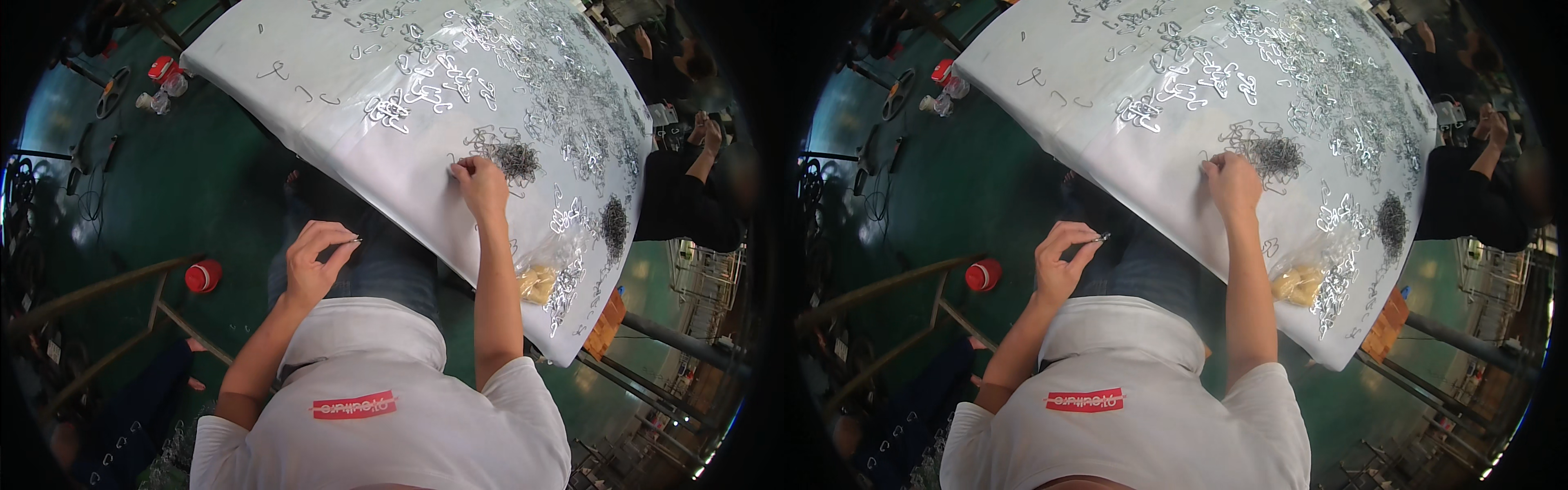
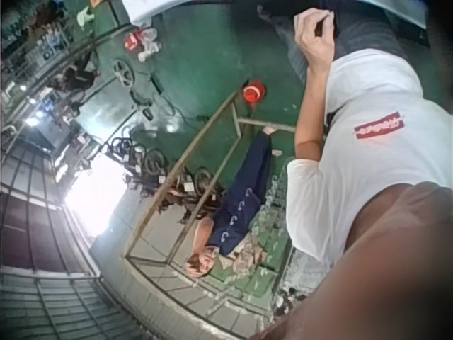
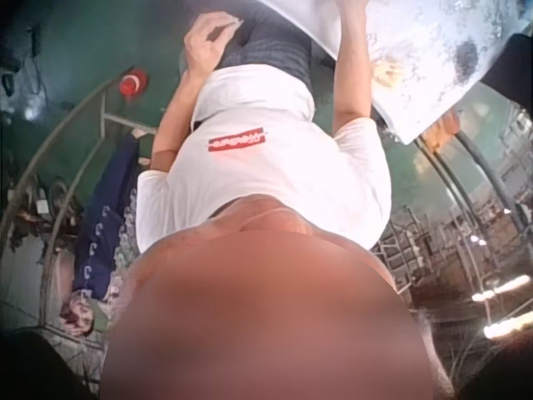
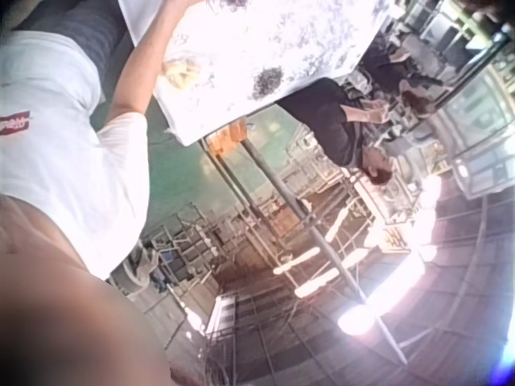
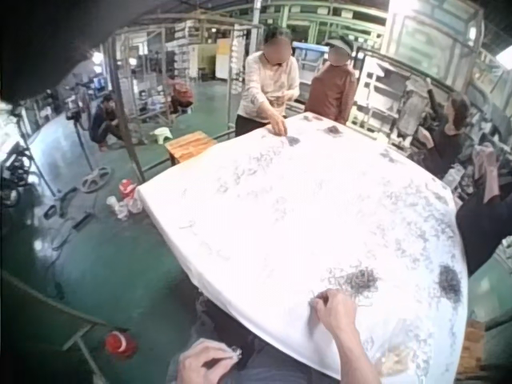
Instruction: The person picks up small metal hooks from a white table and links them together by hand to form chains. They repeatedly pick up hooks, connect them, and hang the completed chains on a nearby metal rack.
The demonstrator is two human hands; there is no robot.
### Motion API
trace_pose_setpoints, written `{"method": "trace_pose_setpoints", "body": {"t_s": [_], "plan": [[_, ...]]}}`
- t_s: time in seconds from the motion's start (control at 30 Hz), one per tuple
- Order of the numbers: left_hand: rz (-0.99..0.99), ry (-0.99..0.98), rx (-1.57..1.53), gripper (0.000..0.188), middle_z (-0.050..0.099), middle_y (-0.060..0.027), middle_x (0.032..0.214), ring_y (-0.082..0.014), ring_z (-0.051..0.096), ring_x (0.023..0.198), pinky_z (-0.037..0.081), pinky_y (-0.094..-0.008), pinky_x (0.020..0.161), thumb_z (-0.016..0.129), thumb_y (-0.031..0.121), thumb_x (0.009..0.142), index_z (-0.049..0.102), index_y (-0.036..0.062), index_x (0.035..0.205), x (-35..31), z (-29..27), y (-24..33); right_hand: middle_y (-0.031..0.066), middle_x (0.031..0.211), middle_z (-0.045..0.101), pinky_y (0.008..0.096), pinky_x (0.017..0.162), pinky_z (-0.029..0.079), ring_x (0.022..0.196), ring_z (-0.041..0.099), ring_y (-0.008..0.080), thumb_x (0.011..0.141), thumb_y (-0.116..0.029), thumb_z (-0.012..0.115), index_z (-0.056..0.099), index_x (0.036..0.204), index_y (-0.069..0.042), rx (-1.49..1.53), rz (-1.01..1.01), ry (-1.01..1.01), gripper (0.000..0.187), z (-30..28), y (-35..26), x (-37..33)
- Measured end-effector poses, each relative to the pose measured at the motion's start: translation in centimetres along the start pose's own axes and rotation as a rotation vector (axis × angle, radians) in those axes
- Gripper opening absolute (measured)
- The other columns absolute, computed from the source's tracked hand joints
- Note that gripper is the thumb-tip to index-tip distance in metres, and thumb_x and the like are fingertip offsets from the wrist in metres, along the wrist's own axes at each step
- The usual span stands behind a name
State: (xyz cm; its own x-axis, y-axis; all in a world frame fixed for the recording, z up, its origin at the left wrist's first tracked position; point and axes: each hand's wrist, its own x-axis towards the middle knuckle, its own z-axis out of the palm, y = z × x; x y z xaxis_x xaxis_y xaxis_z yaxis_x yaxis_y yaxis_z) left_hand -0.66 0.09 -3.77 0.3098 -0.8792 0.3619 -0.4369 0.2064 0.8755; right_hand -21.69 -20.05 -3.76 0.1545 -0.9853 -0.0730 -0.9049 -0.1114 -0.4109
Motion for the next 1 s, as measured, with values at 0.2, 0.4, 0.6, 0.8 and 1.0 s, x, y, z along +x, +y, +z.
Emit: {"method": "trace_pose_setpoints", "body": {"t_s": [0.2,0.4,0.6,0.8,1.0], "plan": [[-0.009,0.013,0.013,0.015,0.068,-0.0074,0.081,-0.0218,0.063,0.076,0.049,-0.0311,0.069,0.076,-0.002,0.071,0.069,0.0038,0.083,0.3,0.2,0.4,0.015,0.091,0.066,0.0416,0.072,0.05,0.083,0.065,0.0305,0.084,-0.014,0.066,0.065,0.089,0.0,0.035,-0.137,-0.055,0.015,1.0,-1.0,-0.2],[0.019,0.038,-0.008,0.015,0.068,-0.0053,0.08,-0.0214,0.063,0.074,0.047,-0.0316,0.07,0.077,0.001,0.072,0.069,0.006,0.083,0.4,0.5,1.2,0.0057,0.082,0.067,0.0268,0.062,0.047,0.071,0.06,0.0113,0.087,-0.011,0.065,0.064,0.092,0.001,0.677,-0.008,-0.261,0.013,1.1,-1.9,-3.6],[0.057,0.031,-0.004,0.015,0.068,-0.0061,0.08,-0.0216,0.062,0.073,0.048,-0.0312,0.068,0.077,-0.001,0.072,0.069,0.0053,0.084,0.4,0.5,1.6,0.007,0.08,0.068,0.0255,0.056,0.047,0.066,0.06,0.0113,0.087,-0.01,0.065,0.066,0.093,0.002,0.857,0.065,-0.278,0.013,0.8,-1.4,-4.0],[0.071,0.021,-0.022,0.017,0.068,-0.0065,0.081,-0.021,0.062,0.074,0.048,-0.0306,0.067,0.077,-0.002,0.071,0.07,0.0048,0.085,0.6,0.5,1.6,0.0094,0.074,0.066,0.0332,0.057,0.047,0.066,0.064,0.0198,0.092,-0.017,0.06,0.058,0.097,-0.005,0.148,-0.31,0.079,0.013,1.4,-0.2,-2.8],[0.008,-0.029,-0.074,0.016,0.068,-0.0038,0.081,-0.0205,0.062,0.074,0.047,-0.0317,0.07,0.077,0.001,0.072,0.07,0.0073,0.085,0.6,0.7,0.7,0.0106,0.073,0.066,0.0426,0.049,0.047,0.056,0.063,0.0309,0.09,-0.012,0.058,0.052,0.095,-0.009,-0.267,-0.479,0.161,0.008,1.9,0.8,-2.6]]}}
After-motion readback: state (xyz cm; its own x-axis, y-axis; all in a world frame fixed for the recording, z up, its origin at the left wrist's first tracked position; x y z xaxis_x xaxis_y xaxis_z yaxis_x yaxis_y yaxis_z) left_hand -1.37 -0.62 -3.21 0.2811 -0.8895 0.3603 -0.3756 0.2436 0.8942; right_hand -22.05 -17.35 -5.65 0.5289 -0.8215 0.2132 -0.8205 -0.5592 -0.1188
